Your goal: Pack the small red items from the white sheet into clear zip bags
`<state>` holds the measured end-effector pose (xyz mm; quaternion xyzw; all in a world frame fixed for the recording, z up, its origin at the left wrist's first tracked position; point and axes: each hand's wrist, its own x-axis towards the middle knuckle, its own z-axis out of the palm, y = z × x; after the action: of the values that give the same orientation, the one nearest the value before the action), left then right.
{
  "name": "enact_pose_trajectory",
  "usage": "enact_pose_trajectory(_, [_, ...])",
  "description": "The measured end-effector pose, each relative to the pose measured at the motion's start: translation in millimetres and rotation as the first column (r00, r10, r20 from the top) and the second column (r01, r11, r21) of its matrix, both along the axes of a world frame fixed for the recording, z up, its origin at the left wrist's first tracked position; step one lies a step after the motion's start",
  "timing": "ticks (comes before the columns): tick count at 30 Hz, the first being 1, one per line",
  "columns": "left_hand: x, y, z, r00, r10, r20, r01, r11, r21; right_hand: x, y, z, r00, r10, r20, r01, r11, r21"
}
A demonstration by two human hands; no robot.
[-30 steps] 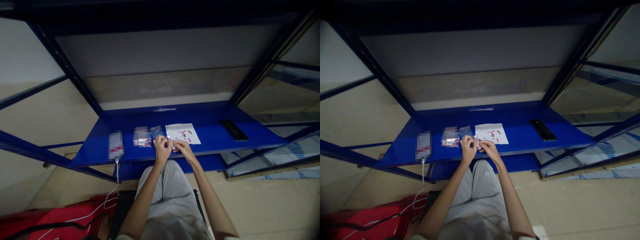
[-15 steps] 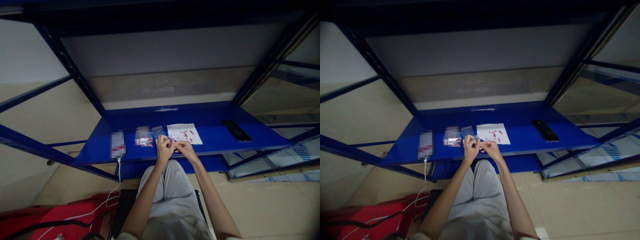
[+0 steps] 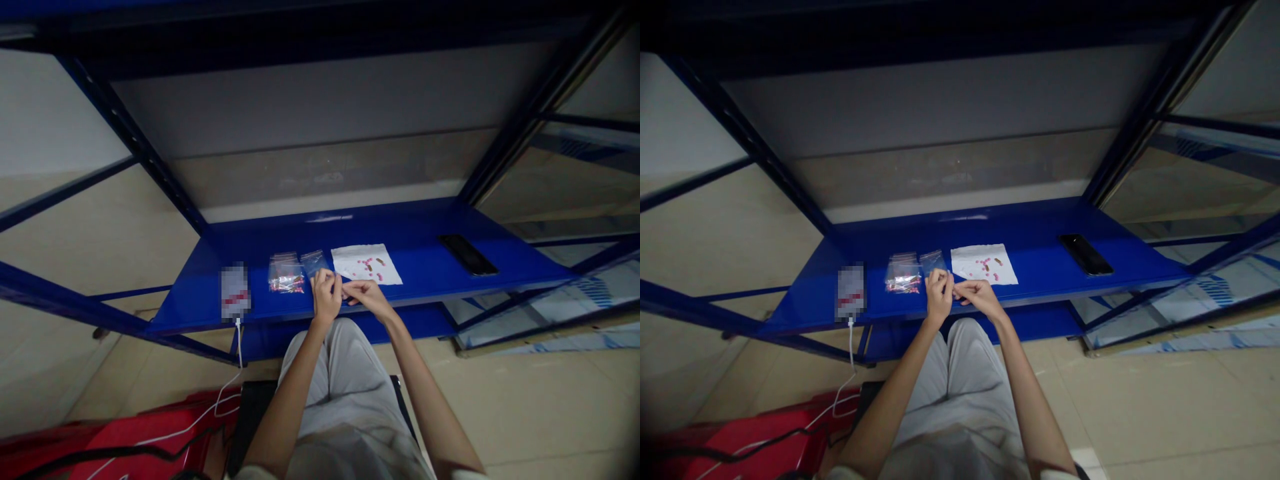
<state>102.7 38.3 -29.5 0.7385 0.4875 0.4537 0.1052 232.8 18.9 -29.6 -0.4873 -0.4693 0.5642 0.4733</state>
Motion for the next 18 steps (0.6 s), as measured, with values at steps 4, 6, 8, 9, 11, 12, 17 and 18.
enact_pose_trajectory(4, [0.9,0.3,0.9,1.0,-0.004,-0.006,0.004,1.0,0.014,4.3,-0.1,3.1,0.998,0.053,-0.018,-0.053,0.998,-0.015])
enact_pose_trajectory(6, [1.5,0.3,1.1,1.0,0.0,-0.01,0.0,1.0,0.022,4.8,0.3,3.5,0.999,0.047,-0.017,-0.048,0.999,-0.02])
enact_pose_trajectory(8, [1.8,0.5,1.0,1.0,0.006,-0.008,-0.006,1.0,0.025,4.3,0.5,4.4,0.999,0.034,-0.016,-0.034,0.999,-0.017])
enact_pose_trajectory(9, [1.8,0.6,0.9,1.0,0.008,-0.006,-0.008,1.0,0.025,3.8,0.6,5.0,1.0,0.024,-0.018,-0.024,1.0,-0.017])
enact_pose_trajectory(11, [1.9,0.6,0.7,1.0,0.006,-0.006,-0.006,1.0,0.022,2.8,0.7,6.6,1.0,-0.002,-0.024,0.001,1.0,-0.018])
enact_pose_trajectory(12, [1.8,0.5,0.7,1.0,0.002,-0.009,-0.002,1.0,0.021,2.4,0.7,7.4,1.0,-0.014,-0.026,0.014,1.0,-0.02])
enact_pose_trajectory(17, [1.0,-1.7,1.3,0.998,-0.045,-0.042,0.045,0.999,0.009,1.9,0.8,9.6,0.999,-0.038,-0.022,0.037,0.998,-0.047])
enact_pose_trajectory(18, [0.6,-2.2,1.4,0.997,-0.054,-0.046,0.054,0.998,0.007,1.8,0.7,10.0,0.999,-0.04,-0.025,0.039,0.998,-0.052])
